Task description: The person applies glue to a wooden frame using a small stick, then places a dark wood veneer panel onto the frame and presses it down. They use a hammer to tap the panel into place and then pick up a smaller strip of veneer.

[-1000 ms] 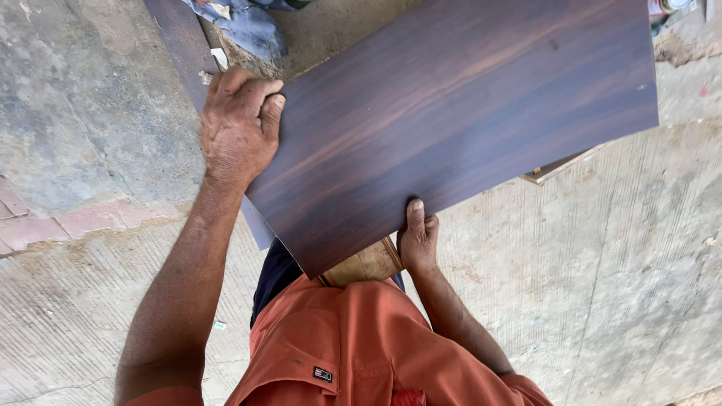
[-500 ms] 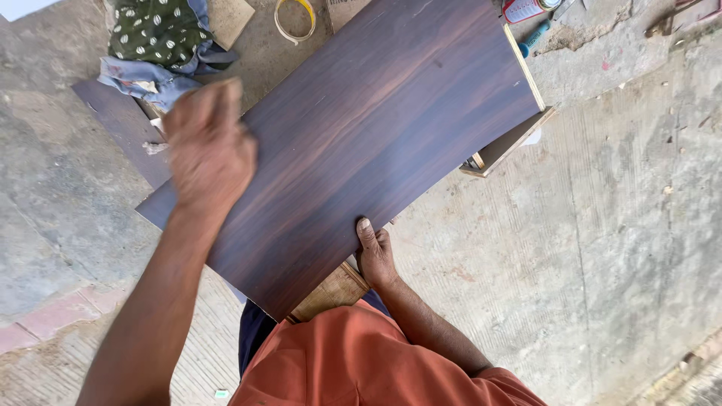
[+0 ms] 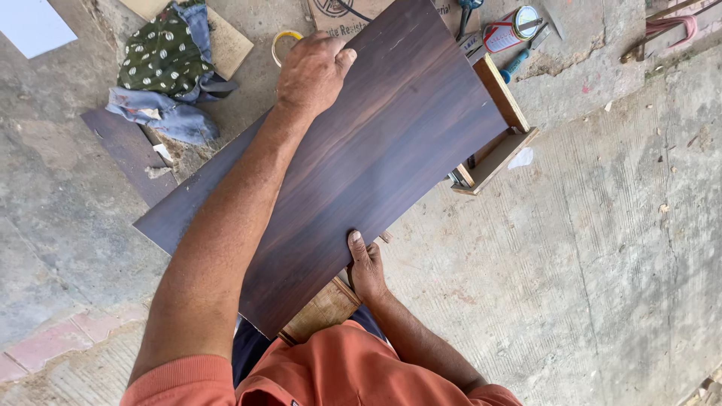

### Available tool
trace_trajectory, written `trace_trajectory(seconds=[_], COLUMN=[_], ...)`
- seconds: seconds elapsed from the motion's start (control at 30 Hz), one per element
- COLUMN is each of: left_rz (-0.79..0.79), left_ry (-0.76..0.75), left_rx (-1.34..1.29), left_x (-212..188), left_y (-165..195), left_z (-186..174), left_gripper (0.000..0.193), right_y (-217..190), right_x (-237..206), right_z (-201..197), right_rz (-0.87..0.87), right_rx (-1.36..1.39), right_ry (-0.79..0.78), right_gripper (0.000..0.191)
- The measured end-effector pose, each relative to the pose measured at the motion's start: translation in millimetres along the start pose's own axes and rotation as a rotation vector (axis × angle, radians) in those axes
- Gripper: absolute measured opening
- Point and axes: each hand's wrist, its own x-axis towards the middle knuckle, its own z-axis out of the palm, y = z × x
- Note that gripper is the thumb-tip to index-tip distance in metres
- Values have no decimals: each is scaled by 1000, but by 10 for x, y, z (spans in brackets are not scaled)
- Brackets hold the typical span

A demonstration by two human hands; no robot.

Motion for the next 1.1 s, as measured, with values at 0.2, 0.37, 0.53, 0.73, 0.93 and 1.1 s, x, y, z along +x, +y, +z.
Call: trace_trajectory(seconds=[0.2, 0.37, 0.53, 0.73, 0.93, 1.1], left_rz=[54, 131, 6, -19, -114, -53], left_ry=[15, 63, 98, 82, -123, 3], left_rx=[-32, -19, -33, 37, -17, 49], left_x=[-17, -68, -68, 62, 109, 124], left_y=[13, -18, 33, 150, 233, 188], left_z=[-57, -136, -45, -104, -284, -270], left_gripper=[36, 36, 43, 50, 45, 43], right_y=[331, 211, -696, -2597, -3528, -3497], right_x=[19, 45, 423, 900, 1382, 1876], right_z=[-177, -92, -382, -800, -137, 166], right_rz=[-16, 118, -678, -1393, -1023, -954], right_rx=[-278, -132, -604, -1104, -1620, -1641], right_ry=[127, 338, 498, 537, 301, 184], right_gripper=[44, 67, 60, 67, 55, 36])
